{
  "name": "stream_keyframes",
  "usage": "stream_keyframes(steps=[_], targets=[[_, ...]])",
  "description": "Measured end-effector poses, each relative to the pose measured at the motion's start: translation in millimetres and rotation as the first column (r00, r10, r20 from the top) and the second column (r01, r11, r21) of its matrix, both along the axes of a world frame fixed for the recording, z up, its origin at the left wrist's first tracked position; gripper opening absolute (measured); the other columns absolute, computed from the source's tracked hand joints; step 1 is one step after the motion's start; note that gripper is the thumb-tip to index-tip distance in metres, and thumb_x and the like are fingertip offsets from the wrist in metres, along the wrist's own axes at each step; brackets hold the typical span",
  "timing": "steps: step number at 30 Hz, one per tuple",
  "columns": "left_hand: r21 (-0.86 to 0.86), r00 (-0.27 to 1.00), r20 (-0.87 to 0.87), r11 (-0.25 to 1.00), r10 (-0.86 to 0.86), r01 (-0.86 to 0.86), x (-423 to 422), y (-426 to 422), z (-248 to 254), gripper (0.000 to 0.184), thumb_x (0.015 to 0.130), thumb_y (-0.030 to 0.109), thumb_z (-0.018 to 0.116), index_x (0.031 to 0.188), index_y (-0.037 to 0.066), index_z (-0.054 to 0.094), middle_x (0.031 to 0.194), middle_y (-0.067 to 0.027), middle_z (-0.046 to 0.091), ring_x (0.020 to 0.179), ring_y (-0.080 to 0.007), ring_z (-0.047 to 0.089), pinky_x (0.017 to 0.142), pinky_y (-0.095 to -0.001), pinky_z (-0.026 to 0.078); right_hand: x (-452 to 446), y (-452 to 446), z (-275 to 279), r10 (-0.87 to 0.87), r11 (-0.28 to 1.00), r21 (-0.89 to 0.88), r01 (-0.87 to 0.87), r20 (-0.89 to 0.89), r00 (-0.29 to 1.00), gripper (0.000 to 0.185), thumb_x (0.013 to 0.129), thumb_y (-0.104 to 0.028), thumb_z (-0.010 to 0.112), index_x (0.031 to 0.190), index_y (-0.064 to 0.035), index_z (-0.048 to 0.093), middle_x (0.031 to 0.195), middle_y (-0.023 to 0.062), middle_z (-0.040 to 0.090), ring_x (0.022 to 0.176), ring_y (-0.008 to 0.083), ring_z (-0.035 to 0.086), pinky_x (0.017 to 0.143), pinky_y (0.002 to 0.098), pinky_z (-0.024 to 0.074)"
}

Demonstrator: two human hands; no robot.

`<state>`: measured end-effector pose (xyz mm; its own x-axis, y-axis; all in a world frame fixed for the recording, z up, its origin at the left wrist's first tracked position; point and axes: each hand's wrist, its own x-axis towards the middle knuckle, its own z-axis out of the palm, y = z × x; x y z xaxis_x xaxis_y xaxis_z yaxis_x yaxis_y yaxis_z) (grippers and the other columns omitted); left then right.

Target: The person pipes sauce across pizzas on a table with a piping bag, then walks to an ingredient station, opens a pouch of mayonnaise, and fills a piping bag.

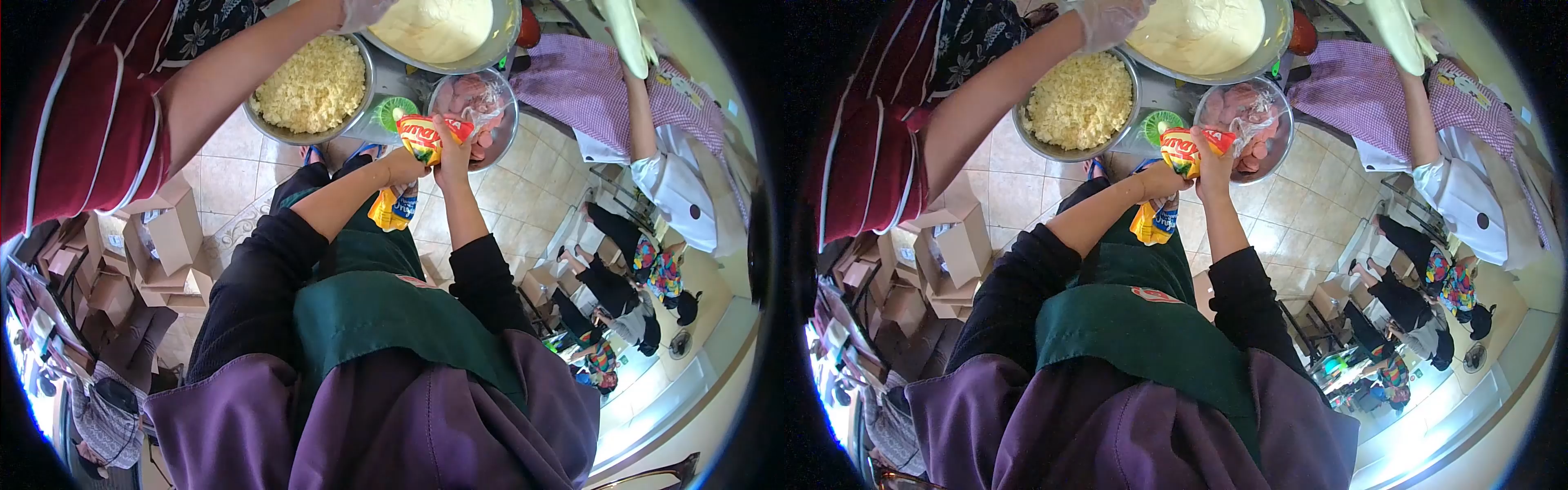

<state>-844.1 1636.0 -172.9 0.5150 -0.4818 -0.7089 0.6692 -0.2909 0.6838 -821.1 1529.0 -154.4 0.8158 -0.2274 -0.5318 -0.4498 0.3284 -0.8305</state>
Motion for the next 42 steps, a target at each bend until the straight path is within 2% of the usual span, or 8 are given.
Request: stream_keyframes(steps=[6, 8, 11, 14, 24, 26, 32, 42], targets=[[0.096, 0.989, -0.072, 0.986, -0.133, 0.139, 1, -3, -7, 0.042, 0.076, 0.036, 0.059, 0.102, 0.004, 0.056, 0.083, -0.0143, 0.062, 0.07, -0.025, 0.062, 0.062, -0.035, 0.05, -3, -4, -13, 0.034, 0.998, -0.049, -0.035, -0.025, 0.999, 0.034, 0.075, -0.014, 0.069, 0.098, -0.0053, 0.045, 0.088, 0.0069, 0.056, 0.074, 0.0137, 0.058, 0.061, 0.0255, 0.0499], [0.208, 0.903, 0.189, 0.915, -0.385, 0.347, 2, -8, -21, 0.041, 0.078, 0.041, 0.053, 0.098, 0.005, 0.059, 0.082, -0.0166, 0.062, 0.072, -0.0274, 0.062, 0.064, -0.0366, 0.049, -3, -3, -14, 0.004, 0.997, -0.071, -0.005, -0.015, 1.0, 0.033, 0.077, -0.015, 0.067, 0.099, -0.0047, 0.045, 0.089, 0.007, 0.056, 0.075, 0.0139, 0.058, 0.063, 0.0259, 0.0496], [0.311, 0.788, 0.297, 0.834, -0.54, 0.455, 7, -13, -30, 0.039, 0.08, 0.041, 0.048, 0.094, 0.007, 0.061, 0.082, -0.0177, 0.063, 0.073, -0.029, 0.062, 0.065, -0.0378, 0.049, -2, -5, -19, -0.018, 0.994, -0.107, 0.014, -0.037, 0.999, 0.034, 0.078, -0.017, 0.066, 0.101, -0.004, 0.045, 0.089, 0.0071, 0.056, 0.077, 0.0142, 0.058, 0.064, 0.0263, 0.0496], [0.222, 0.888, 0.175, 0.896, -0.424, 0.384, 13, -6, -10, 0.036, 0.081, 0.038, 0.048, 0.093, 0.006, 0.061, 0.082, -0.0179, 0.062, 0.075, -0.0301, 0.062, 0.068, -0.0386, 0.048, 0, -1, -12, -0.036, 0.992, -0.125, 0.033, -0.018, 0.999, 0.032, 0.079, -0.017, 0.065, 0.1, -0.0036, 0.046, 0.09, 0.0072, 0.056, 0.077, 0.0137, 0.058, 0.064, 0.0259, 0.0491], [0.193, 0.806, 0.192, 0.827, -0.56, 0.529, 14, -24, -50, 0.036, 0.083, 0.036, 0.045, 0.094, 0.004, 0.059, 0.081, -0.0189, 0.062, 0.075, -0.0309, 0.062, 0.067, -0.039, 0.049, 1, -2, -16, -0.001, 0.979, -0.203, 0.002, 0.006, 1.0, 0.026, 0.08, -0.017, 0.063, 0.098, -0.0045, 0.049, 0.089, 0.0072, 0.056, 0.078, 0.0133, 0.056, 0.065, 0.0254, 0.0466], [0.158, 0.849, 0.007, 0.839, -0.529, 0.521, 19, -21, -38, 0.038, 0.085, 0.037, 0.042, 0.095, 0.004, 0.059, 0.083, -0.0198, 0.061, 0.078, -0.0326, 0.061, 0.07, -0.0397, 0.048, 1, -3, -17, 0.013, 0.972, -0.234, -0.009, 0.016, 1.0, 0.026, 0.08, -0.017, 0.062, 0.098, -0.0044, 0.049, 0.09, 0.0073, 0.056, 0.078, 0.0133, 0.056, 0.064, 0.0253, 0.0465], [0.29, 0.673, 0.333, 0.751, -0.66, 0.593, 18, -28, -56, 0.037, 0.084, 0.038, 0.042, 0.096, 0.008, 0.06, 0.084, -0.0183, 0.062, 0.078, -0.0327, 0.061, 0.069, -0.0399, 0.048, 3, 1, -11, -0.021, 0.96, -0.279, 0.024, 0.013, 1.0, 0.018, 0.08, -0.017, 0.06, 0.09, -0.0043, 0.053, 0.083, 0.0052, 0.058, 0.071, 0.0115, 0.056, 0.061, 0.0243, 0.0453], [0.231, 0.769, 0.25, 0.808, -0.588, 0.542, 24, -22, -36, 0.035, 0.083, 0.037, 0.044, 0.096, 0.01, 0.061, 0.083, -0.0173, 0.062, 0.077, -0.0314, 0.061, 0.067, -0.0389, 0.049, 6, -4, -22, 0.09, 0.904, -0.422, -0.062, 0.045, 0.995, 0.015, 0.081, -0.017, 0.06, 0.082, -0.0026, 0.054, 0.075, 0.0047, 0.058, 0.066, 0.0097, 0.053, 0.058, 0.024, 0.0433]])
